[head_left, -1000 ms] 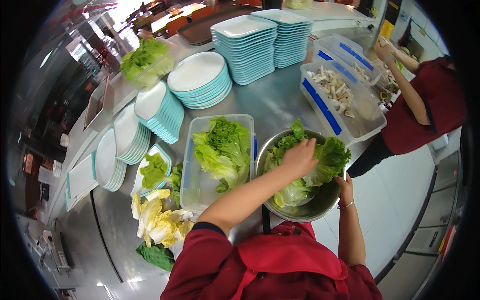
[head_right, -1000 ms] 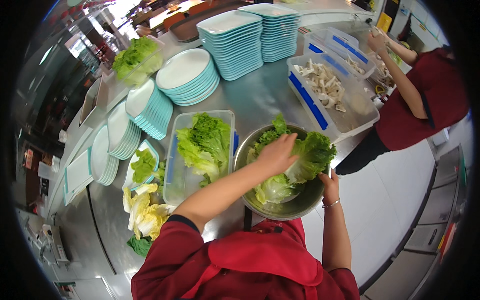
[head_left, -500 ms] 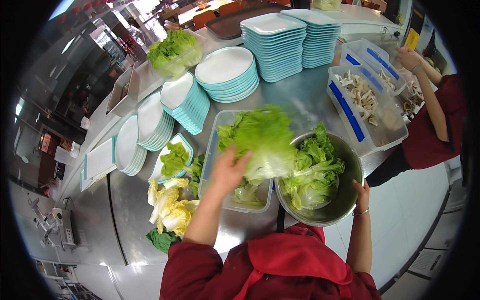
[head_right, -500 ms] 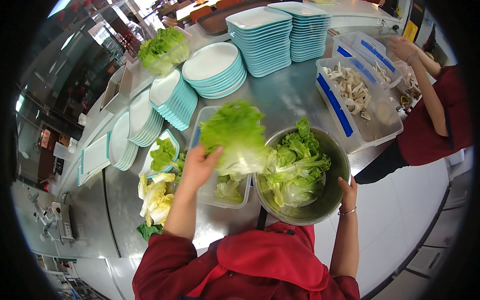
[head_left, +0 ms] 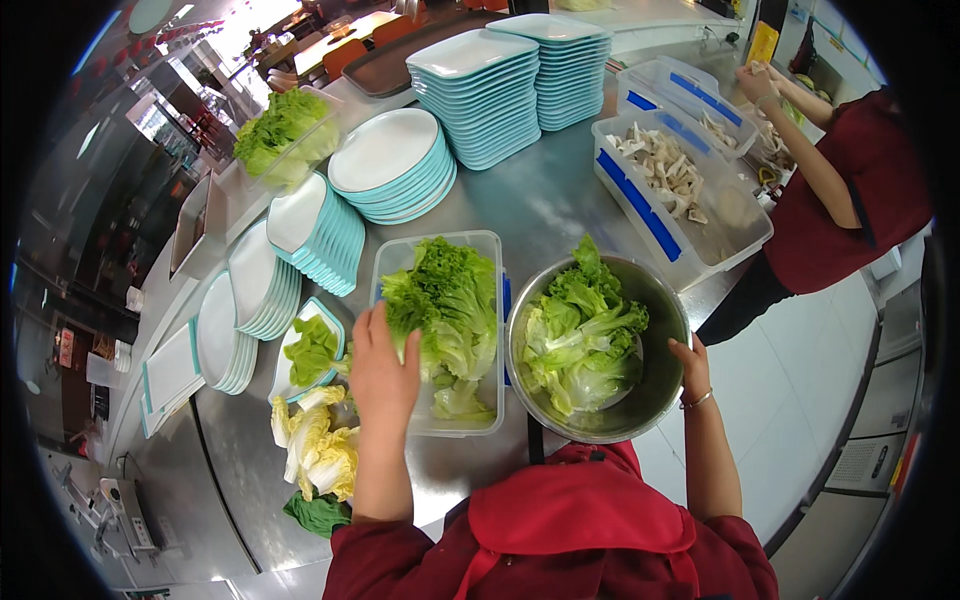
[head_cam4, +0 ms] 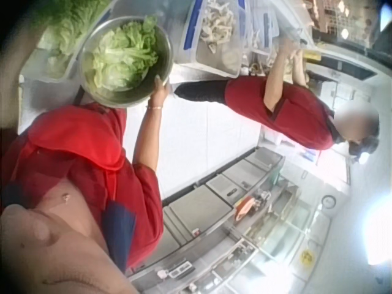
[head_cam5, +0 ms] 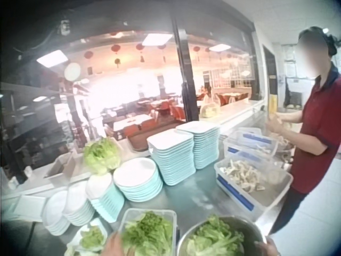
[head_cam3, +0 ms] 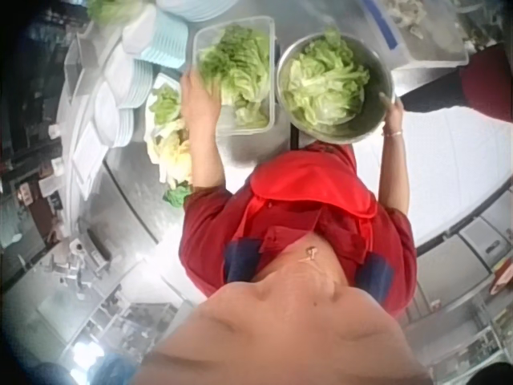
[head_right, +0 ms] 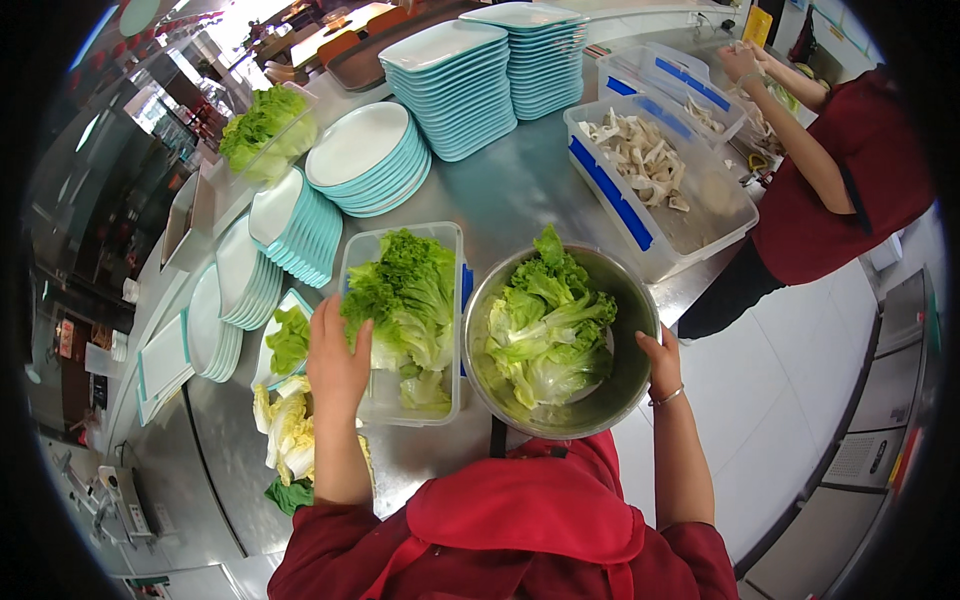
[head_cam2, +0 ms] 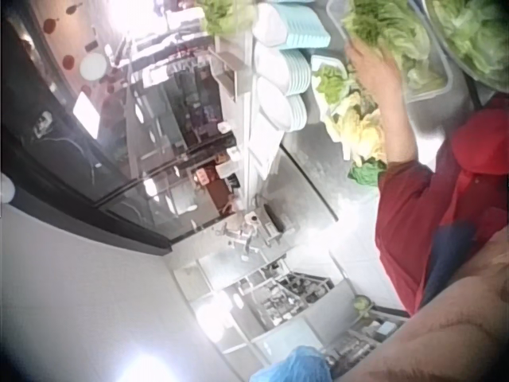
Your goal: The person sorts lettuce and Napa cabbage by hand, picking individual leaves from a metal tray and a plastic container and placing them into a stainless steel bowl.
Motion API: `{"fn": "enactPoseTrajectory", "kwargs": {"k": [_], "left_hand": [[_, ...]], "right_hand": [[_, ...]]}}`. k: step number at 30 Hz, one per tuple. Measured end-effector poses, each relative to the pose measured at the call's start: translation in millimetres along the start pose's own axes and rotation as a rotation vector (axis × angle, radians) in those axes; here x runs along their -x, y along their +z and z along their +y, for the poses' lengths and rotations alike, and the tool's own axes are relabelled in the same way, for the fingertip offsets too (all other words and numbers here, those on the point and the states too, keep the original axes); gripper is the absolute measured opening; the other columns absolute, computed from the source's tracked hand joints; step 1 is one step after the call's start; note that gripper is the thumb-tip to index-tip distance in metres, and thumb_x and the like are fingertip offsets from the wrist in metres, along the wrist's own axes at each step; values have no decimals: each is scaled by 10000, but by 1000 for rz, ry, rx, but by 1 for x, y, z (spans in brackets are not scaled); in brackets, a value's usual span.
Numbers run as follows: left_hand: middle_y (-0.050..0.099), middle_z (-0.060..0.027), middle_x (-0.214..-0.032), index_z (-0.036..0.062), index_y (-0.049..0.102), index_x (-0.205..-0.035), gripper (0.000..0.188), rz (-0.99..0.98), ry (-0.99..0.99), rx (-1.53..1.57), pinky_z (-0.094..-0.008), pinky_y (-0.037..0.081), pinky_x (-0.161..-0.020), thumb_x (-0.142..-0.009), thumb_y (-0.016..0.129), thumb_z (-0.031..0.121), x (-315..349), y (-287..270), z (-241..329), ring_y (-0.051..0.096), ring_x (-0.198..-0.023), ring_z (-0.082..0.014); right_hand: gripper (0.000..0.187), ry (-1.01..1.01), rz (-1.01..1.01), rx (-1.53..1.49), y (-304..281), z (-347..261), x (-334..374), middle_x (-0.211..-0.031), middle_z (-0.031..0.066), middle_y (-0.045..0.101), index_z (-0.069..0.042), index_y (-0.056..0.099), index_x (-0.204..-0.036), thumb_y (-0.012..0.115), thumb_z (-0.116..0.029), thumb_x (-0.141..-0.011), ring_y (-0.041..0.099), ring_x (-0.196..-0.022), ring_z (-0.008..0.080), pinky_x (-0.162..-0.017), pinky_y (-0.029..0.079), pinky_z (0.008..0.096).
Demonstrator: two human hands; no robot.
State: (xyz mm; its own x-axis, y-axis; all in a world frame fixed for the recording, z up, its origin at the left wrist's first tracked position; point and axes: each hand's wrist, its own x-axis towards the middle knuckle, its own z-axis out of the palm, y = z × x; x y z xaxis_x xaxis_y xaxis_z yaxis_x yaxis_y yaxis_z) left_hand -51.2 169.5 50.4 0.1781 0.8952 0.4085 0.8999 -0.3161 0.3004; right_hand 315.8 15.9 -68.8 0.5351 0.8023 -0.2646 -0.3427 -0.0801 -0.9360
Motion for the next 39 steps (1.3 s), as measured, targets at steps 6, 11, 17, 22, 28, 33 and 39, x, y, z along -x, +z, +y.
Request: {"fn": "enactPoseTrajectory", "kwargs": {"k": [6,11,17,22,28,33,39], "left_hand": [[533,-121,-1124,57,533,-1116,347,-345,486,475,-354,446,-830,-805,588,202,-6,35,95,539,-979,-297],[520,-127,-1110,28,469,-1178,461,-669,624,312,-375,443,-834,-781,606,216,3,121,145,504,-1011,-290],[542,-147,-989,22,504,-1099,354,-648,639,98,-377,471,-754,-755,546,91,3,155,163,532,-928,-288],[576,-132,-846,23,579,-913,190,-537,632,266,-397,465,-705,-755,513,105,0,120,165,564,-829,-312],[569,-146,-848,34,571,-909,220,-795,540,419,-419,449,-715,-765,531,194,12,104,169,557,-836,-330],[478,-180,-1122,-12,388,-1182,608,-909,620,97,-404,438,-837,-750,623,345,38,139,167,495,-1021,-350],[495,-194,-1106,-39,352,-1205,714,-958,579,8,-392,428,-865,-715,663,375,44,146,182,485,-1049,-333]], "right_hand": [[325,3,-10,-26,2,-1,-1,-930,83,598,25,516,-1078,548,-102,-780,577,-800,166,-718,463,276],[322,-22,-7,-48,6,-2,-1,-940,86,602,24,525,-1077,556,-101,-782,574,-813,168,-733,456,279],[343,-29,-26,-89,2,2,-1,-956,88,602,20,523,-1104,554,-101,-785,569,-830,165,-747,449,276],[368,-27,-15,-74,-1,5,-3,-971,75,597,36,510,-1134,541,-61,-780,557,-847,153,-769,438,271],[362,-22,2,-51,-3,8,-5,-954,59,597,38,519,-1123,547,-62,-776,550,-829,139,-765,432,264],[340,-36,-26,-92,0,6,-5,-950,59,597,35,529,-1101,546,-63,-776,546,-831,135,-773,426,256],[345,-30,-19,-105,1,5,-3,-953,62,597,40,525,-1103,544,-65,-775,547,-837,141,-778,425,259]]}}
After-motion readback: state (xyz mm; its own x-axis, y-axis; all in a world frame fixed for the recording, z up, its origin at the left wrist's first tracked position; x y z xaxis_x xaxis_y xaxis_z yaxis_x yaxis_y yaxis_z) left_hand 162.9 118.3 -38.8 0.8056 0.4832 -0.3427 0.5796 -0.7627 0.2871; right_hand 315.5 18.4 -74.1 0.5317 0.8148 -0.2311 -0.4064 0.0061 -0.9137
